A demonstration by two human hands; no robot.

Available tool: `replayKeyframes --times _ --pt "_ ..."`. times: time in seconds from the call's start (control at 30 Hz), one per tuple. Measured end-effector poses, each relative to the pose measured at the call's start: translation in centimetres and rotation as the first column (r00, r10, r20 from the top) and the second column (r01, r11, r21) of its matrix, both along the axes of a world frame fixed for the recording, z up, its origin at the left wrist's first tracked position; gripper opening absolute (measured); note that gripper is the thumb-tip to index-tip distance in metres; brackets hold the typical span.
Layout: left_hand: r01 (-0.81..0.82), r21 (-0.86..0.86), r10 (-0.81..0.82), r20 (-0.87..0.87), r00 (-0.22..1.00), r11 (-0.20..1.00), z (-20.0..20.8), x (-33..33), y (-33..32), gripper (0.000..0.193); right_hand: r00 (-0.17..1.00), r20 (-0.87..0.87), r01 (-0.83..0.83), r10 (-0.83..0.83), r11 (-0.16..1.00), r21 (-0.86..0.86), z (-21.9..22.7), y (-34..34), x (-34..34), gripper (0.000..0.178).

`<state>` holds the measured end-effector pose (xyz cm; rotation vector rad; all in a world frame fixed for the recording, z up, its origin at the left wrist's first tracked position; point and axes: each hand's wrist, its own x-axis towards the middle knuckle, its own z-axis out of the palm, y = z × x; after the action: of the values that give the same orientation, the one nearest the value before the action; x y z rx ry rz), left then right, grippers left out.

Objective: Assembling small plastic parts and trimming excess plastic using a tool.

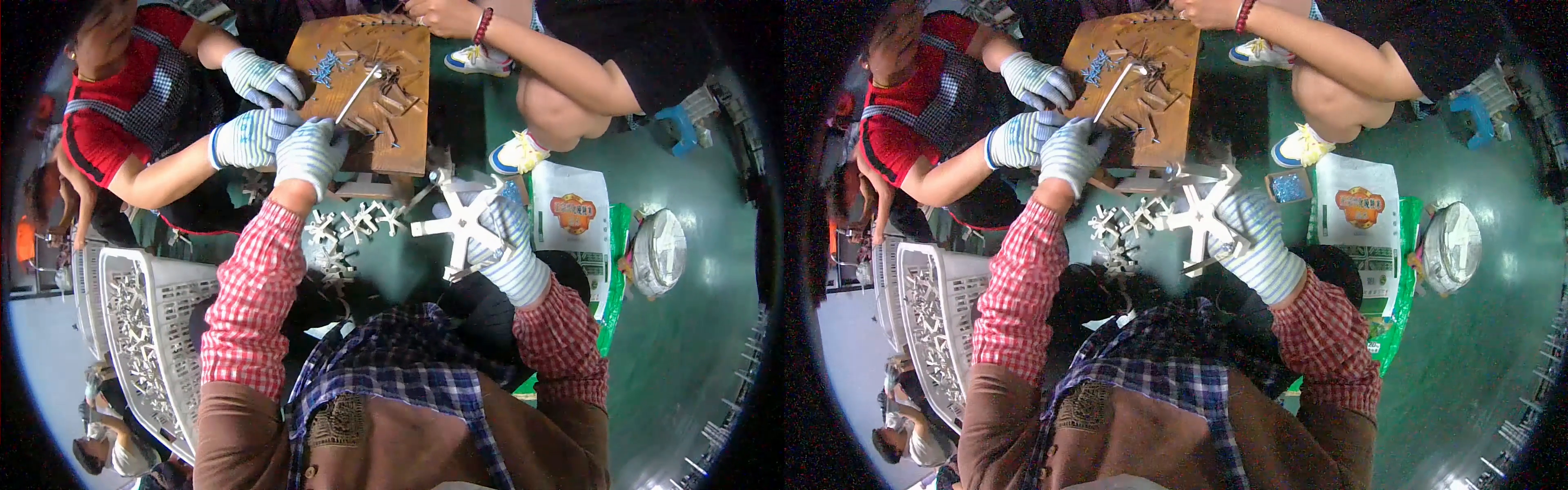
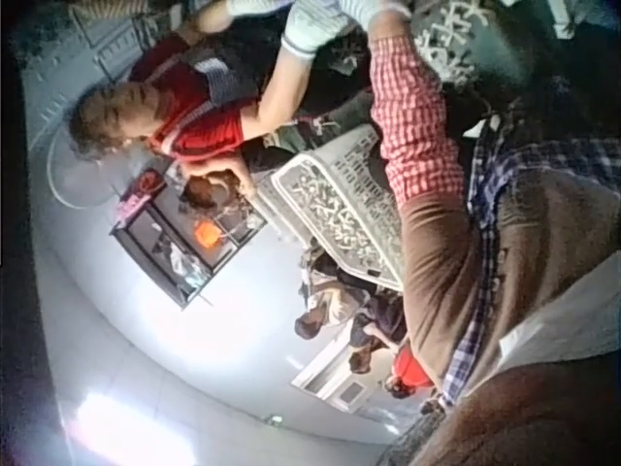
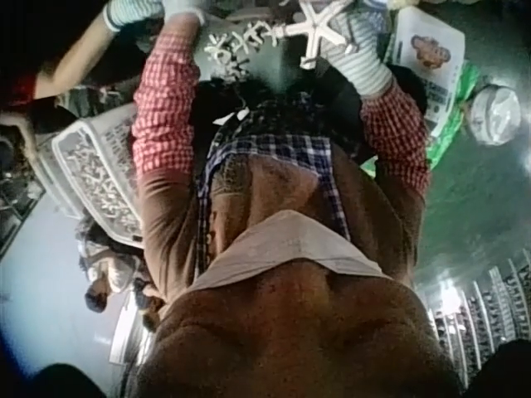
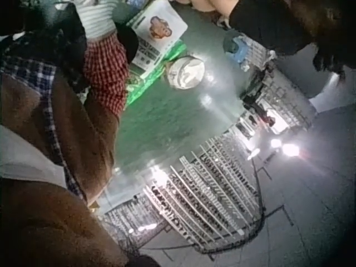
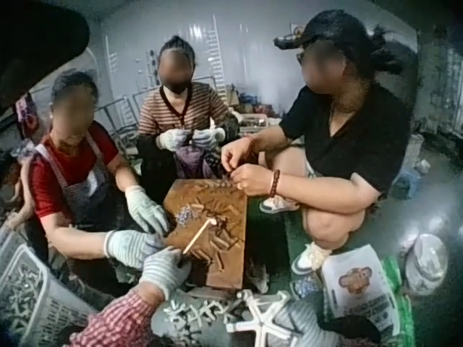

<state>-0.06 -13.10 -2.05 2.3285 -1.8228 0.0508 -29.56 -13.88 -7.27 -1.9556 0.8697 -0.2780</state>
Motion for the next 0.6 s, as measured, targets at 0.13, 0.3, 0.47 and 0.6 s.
replayKeyframes --times 0.13,0.3,0.47,0.6 --pt "0.034 -0.323 -0.135 -0.298 0.945 0.946 1.3 -1.6 5.2 0.018 0.971 0.233 -0.078 0.055 0.993 0.088 0.1 0.5 -0.3 0.04" --pt "0.003 -0.4 -0.225 -0.508 0.832 0.917 3.5 -5.5 12.4 0.016 0.929 0.338 -0.156 0.153 0.988 -0.019 -4.6 1.4 -1.1 0.044" --pt "0.375 -0.459 -0.416 0.013 0.909 0.805 3.0 -5.5 15.1 0.033 0.768 0.614 -0.405 -0.183 0.604 0.686 0.7 2.9 1.4 0.047" --pt "0.486 -0.415 -0.484 0.119 0.867 0.769 3.4 -5.0 15.0 0.035 0.764 0.505 -0.499 -0.402 0.127 0.857 -0.5 2.9 0.9 0.049"
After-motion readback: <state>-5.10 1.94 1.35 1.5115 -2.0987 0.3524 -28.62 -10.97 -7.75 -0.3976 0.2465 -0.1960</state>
